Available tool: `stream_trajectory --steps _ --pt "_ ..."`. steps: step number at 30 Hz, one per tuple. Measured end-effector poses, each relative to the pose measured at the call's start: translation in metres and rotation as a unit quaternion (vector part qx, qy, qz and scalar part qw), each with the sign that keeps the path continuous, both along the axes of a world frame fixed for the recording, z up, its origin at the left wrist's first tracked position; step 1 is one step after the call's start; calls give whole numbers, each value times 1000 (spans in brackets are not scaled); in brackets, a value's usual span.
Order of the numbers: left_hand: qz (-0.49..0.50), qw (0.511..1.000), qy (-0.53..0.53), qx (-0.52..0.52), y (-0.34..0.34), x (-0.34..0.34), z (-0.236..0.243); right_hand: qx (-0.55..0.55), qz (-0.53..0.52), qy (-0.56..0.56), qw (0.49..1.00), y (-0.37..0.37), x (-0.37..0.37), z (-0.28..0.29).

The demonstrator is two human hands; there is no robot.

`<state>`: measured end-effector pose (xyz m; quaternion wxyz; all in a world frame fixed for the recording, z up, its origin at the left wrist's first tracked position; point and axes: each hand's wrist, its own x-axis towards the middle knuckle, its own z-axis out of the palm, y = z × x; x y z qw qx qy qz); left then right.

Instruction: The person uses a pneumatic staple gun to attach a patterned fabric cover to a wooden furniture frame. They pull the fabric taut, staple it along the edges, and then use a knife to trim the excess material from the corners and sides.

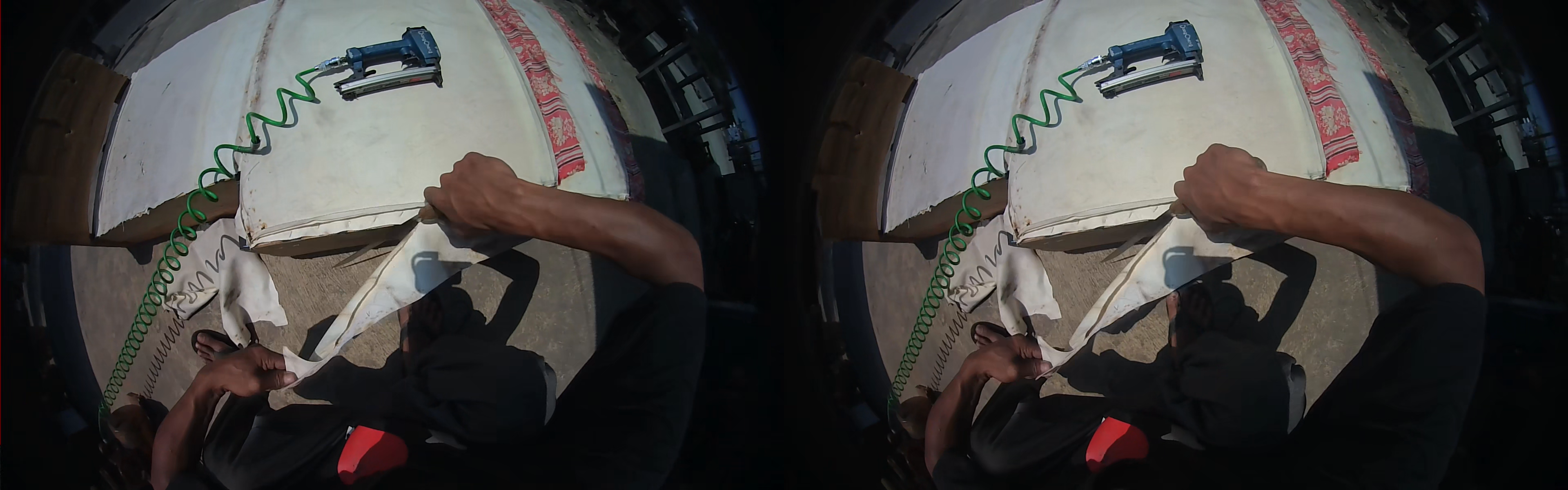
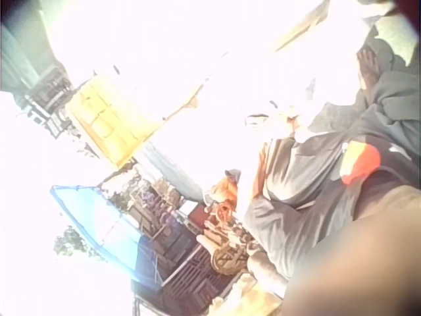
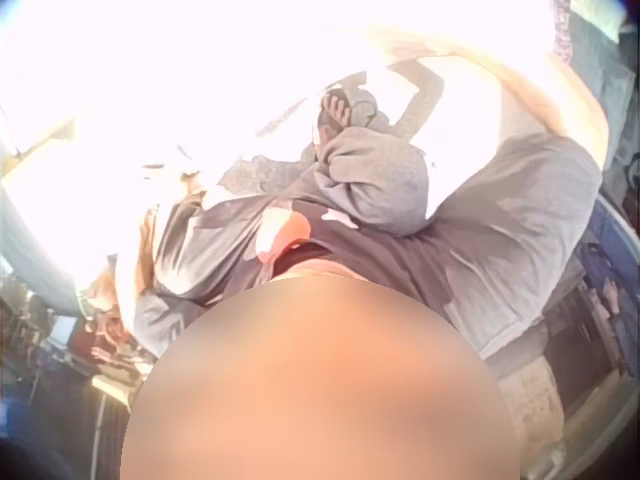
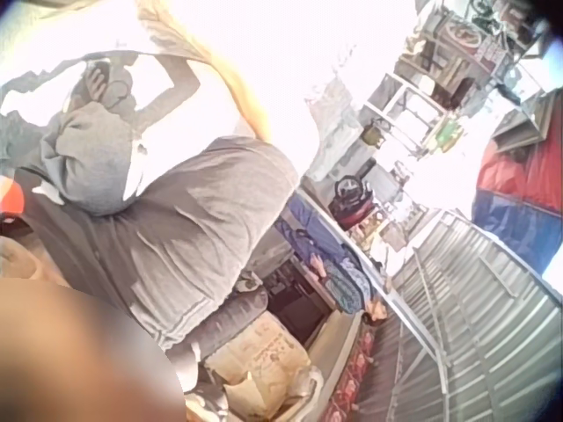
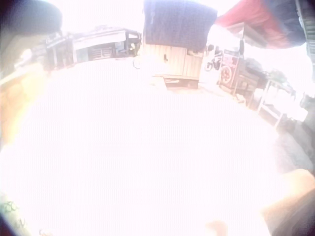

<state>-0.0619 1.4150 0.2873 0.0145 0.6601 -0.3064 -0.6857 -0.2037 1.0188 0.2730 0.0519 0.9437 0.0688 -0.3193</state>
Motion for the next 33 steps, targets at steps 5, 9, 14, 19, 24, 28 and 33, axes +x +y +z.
stream_trajectory --steps 5,9,14,19,24,28,33 --pt "71 992 79 -61 54 1 -18 -94 -61 19 993 -56 -69 19" --pt "45 996 66 -42 86 5 -27 -150 -147 85 974 -105 -114 37" --pt "114 990 79 -32 121 4 -32 -245 -272 37 930 -235 -291 35" --pt "154 984 -6 86 125 12 -61 -138 -417 -62 896 -303 -371 27" --pt "132 979 -114 104 89 23 -74 -171 -281 -109 938 -298 -361 -4" --pt "122 958 -215 147 104 42 -63 -368 -394 -30 842 -369 -443 -19" --pt "40 925 -340 168 266 77 -31 -403 -443 11 801 -394 -586 9"
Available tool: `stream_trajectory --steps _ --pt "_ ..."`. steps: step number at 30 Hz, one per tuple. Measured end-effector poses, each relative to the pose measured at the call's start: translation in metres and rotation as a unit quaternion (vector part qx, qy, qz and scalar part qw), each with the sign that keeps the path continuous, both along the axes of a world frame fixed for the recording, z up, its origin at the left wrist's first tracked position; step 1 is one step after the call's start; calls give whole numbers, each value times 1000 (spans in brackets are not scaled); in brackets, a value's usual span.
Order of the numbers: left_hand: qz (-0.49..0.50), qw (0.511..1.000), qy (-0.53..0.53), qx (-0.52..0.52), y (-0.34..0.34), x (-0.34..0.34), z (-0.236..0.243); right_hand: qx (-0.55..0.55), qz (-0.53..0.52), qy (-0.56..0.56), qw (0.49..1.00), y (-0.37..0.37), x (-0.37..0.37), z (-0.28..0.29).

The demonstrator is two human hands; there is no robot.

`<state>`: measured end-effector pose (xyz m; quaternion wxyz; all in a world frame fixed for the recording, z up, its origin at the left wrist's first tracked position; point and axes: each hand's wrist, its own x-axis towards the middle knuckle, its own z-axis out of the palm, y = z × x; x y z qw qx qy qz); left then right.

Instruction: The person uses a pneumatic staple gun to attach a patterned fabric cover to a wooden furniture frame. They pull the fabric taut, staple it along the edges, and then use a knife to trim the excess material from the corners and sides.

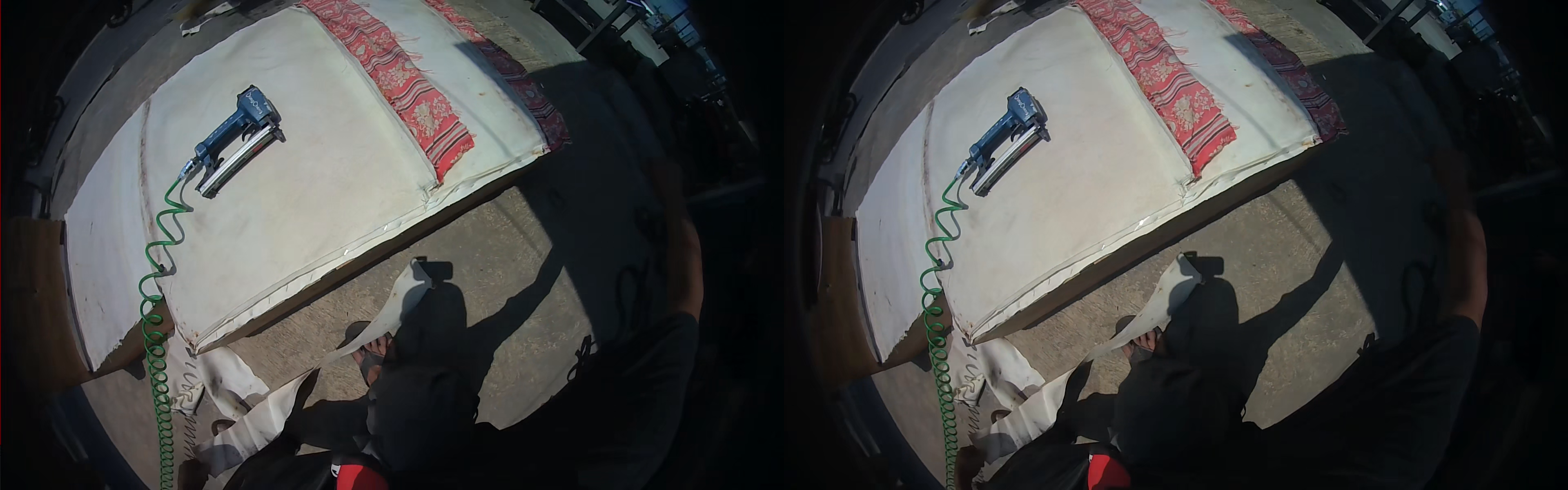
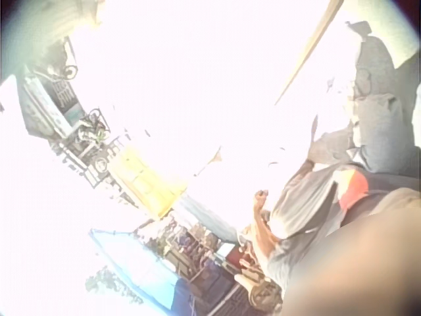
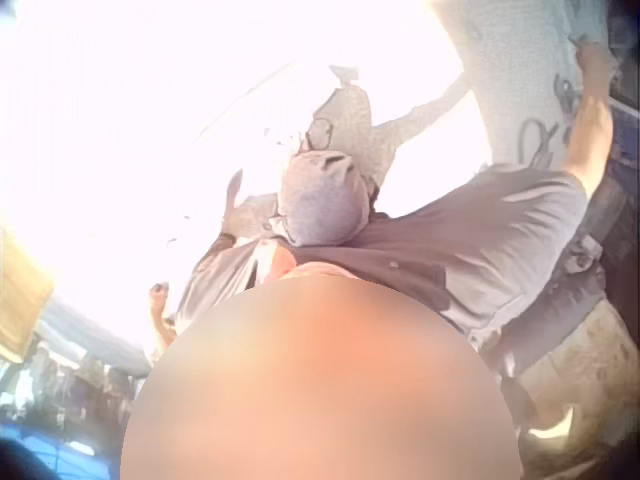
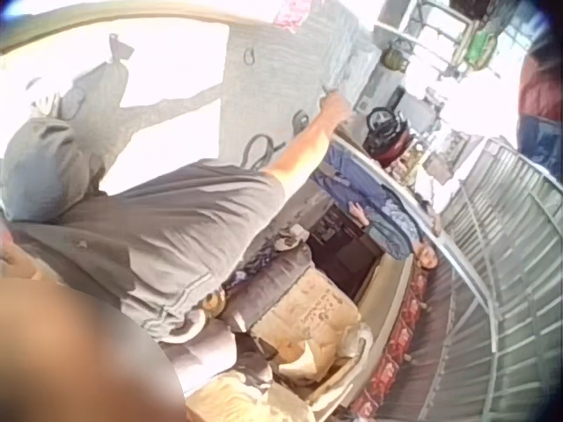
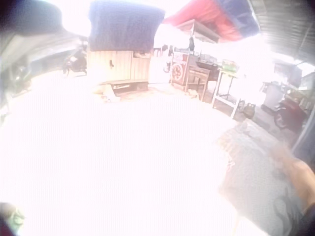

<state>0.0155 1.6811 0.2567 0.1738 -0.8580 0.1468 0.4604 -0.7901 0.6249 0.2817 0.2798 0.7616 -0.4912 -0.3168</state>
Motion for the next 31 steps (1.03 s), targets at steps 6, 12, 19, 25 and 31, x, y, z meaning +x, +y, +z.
stream_trajectory --steps 6,12,19,25,31 --pt "16 936 -161 -313 -145 13 -203 -7 -55 -426 903 197 -112 -159" --pt "154 935 -268 -175 -199 -9 -266 -44 -426 -622 655 458 132 -331" --pt "164 900 -254 -314 -151 55 -266 5 -435 -524 732 484 134 -304" --pt "-3 991 -50 -121 -49 -1 -202 149 -406 -333 838 516 203 -206" --pt "-46 967 229 98 127 -212 12 471 -172 -433 749 524 277 -40"
